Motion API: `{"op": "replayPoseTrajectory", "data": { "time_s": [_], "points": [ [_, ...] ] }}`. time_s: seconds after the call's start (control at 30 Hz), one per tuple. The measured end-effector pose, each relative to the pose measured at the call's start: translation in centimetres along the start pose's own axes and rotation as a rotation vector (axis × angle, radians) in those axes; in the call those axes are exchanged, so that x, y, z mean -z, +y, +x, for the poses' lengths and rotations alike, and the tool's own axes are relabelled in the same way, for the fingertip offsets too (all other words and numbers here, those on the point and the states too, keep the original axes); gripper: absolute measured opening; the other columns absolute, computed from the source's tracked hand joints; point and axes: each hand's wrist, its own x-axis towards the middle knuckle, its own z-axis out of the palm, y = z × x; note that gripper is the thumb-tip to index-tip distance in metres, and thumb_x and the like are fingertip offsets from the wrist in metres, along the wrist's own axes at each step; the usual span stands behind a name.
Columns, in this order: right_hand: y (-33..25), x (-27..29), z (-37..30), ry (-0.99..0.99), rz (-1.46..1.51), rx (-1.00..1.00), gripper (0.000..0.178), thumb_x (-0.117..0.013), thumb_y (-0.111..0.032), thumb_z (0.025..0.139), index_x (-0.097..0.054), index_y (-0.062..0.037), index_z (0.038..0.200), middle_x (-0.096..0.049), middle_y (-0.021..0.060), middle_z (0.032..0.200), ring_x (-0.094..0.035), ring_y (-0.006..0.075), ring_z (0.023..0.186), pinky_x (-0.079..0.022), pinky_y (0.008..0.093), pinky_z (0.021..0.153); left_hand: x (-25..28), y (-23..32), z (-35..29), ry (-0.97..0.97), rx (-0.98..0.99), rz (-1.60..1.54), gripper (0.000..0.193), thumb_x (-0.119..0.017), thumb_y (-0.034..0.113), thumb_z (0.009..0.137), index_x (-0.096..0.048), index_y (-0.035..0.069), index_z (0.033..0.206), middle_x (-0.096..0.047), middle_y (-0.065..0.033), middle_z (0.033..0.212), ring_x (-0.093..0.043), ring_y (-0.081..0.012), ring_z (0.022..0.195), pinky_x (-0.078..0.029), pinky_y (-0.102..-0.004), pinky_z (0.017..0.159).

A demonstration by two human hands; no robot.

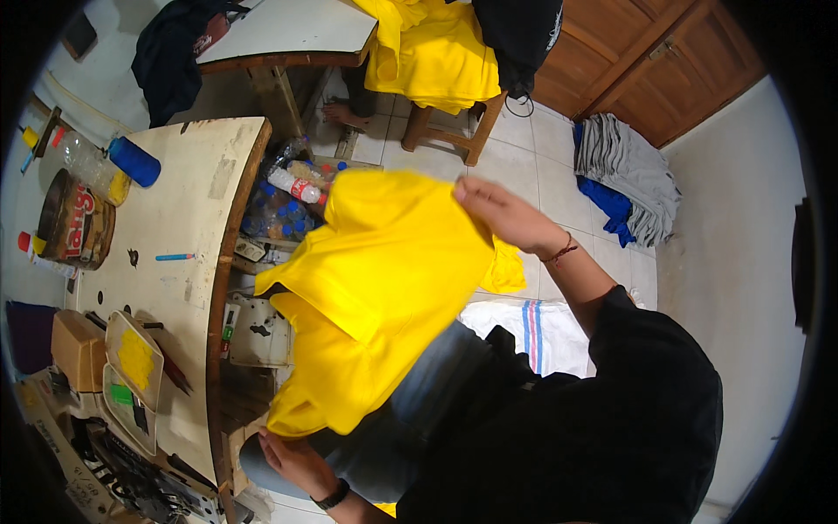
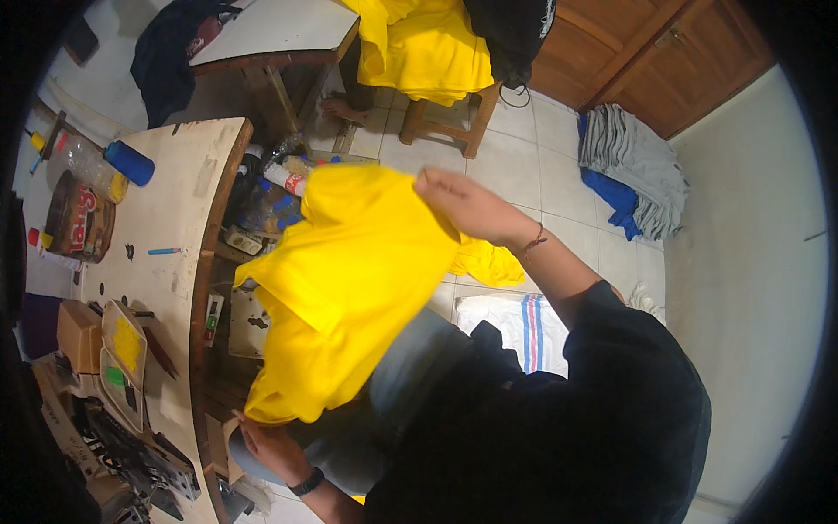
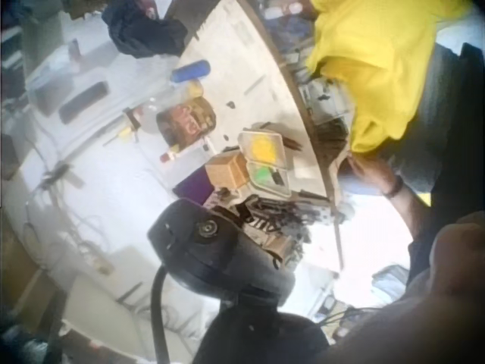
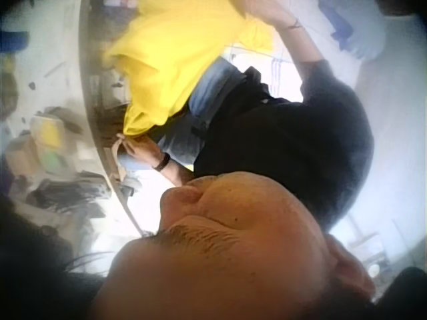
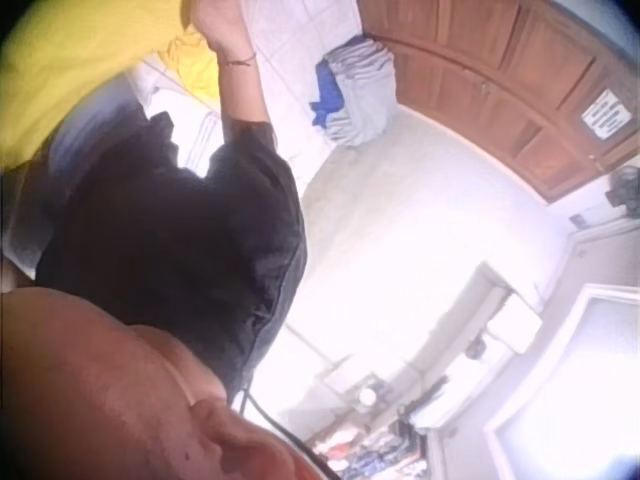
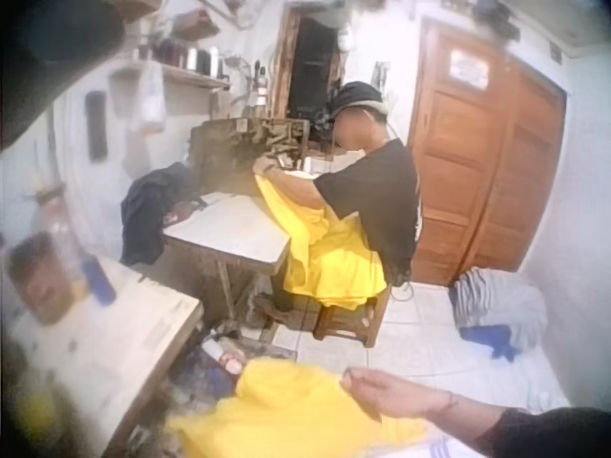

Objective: The person picks up yellow shirts and uses a blue marker to make marks on the fabric. They handle multiple shirts one at a time, folding and unfolding them to mark different areas. The marked shirts are placed on the floor.

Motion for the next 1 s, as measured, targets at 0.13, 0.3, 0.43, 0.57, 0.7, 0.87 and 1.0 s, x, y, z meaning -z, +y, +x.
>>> {"op": "replayPoseTrajectory", "data": {
  "time_s": [0.13,0.3,0.43,0.57,0.7,0.87,1.0],
  "points": [
    [6.1,-0.8,-1.6,-0.296,-0.302,-0.123,0.041,-0.048,-0.046,0.112,-0.059,-0.0063,0.114,-0.051,-0.0018,0.088,-0.048,0.0072,0.079,-0.043,0.0234,0.072,-0.1,-4.8,1.2,-0.265,-0.002,0.59,0.062,-0.071,0.025,0.099,-0.044,0.0,0.149,-0.056,-0.0265,0.135,-0.057,-0.0386,0.126,-0.048,-0.0453,0.104],
    [8.5,-1.1,-2.9,-0.494,-0.108,-0.129,0.032,-0.06,-0.04,0.107,-0.056,-0.01,0.098,-0.047,-0.0034,0.079,-0.045,0.0064,0.071,-0.038,0.0235,0.064,-5.0,-10.8,2.5,-0.644,0.035,0.469,0.035,-0.061,0.026,0.103,-0.065,-0.001,0.125,-0.065,-0.0237,0.126,-0.063,-0.0389,0.114,-0.048,-0.0446,0.099],
    [8.8,-1.1,-2.5,-0.457,-0.02,-0.022,0.027,-0.071,-0.03,0.102,-0.053,-0.0118,0.093,-0.045,-0.0041,0.078,-0.043,0.0053,0.069,-0.036,0.0241,0.062,-8.6,-13.8,1.7,-0.586,0.477,0.027,0.041,-0.049,0.029,0.109,-0.063,-0.006,0.127,-0.065,-0.0179,0.134,-0.061,-0.0288,0.118,-0.046,-0.0367,0.103],
    [10.0,-0.9,-2.2,-0.395,0.133,0.032,0.025,-0.074,-0.021,0.101,-0.052,-0.0125,0.091,-0.045,-0.0046,0.076,-0.043,0.0048,0.068,-0.035,0.0238,0.062,-8.1,-10.0,0.6,-0.669,0.394,-0.349,0.037,-0.05,0.025,0.11,-0.061,-0.005,0.129,-0.067,-0.0103,0.131,-0.064,-0.0253,0.119,-0.051,-0.038,0.099],
    [9.6,-0.4,-1.9,-0.419,0.112,0.043,0.023,-0.071,-0.02,0.102,-0.054,-0.0127,0.088,-0.047,-0.0049,0.076,-0.044,0.0047,0.068,-0.036,0.0237,0.063,-6.3,-6.7,-0.8,-0.597,0.383,-0.232,0.044,-0.047,0.025,0.112,-0.05,-0.002,0.146,-0.056,-0.0135,0.143,-0.055,-0.0245,0.132,-0.044,-0.0388,0.11],
    [9.8,-0.1,-1.8,-0.389,0.028,-0.031,0.02,-0.069,-0.019,0.103,-0.058,-0.0122,0.088,-0.05,-0.0047,0.076,-0.046,0.0048,0.069,-0.038,0.0236,0.064,-5.3,-5.8,-1.5,-0.508,0.504,-0.437,0.047,-0.043,0.031,0.114,-0.049,-0.002,0.148,-0.052,-0.0128,0.15,-0.052,-0.0252,0.137,-0.044,-0.0377,0.112],
    [11.6,0.1,-1.9,-0.394,-0.009,-0.085,0.018,-0.07,-0.017,0.102,-0.06,-0.0109,0.088,-0.051,-0.0045,0.076,-0.047,0.0052,0.07,-0.039,0.0233,0.065,-5.1,-5.4,-1.8,-0.466,0.679,-0.554,0.053,-0.044,0.04,0.113,-0.049,0.002,0.15,-0.049,-0.0101,0.156,-0.051,-0.0241,0.139,-0.043,-0.0394,0.113]
  ]
}}
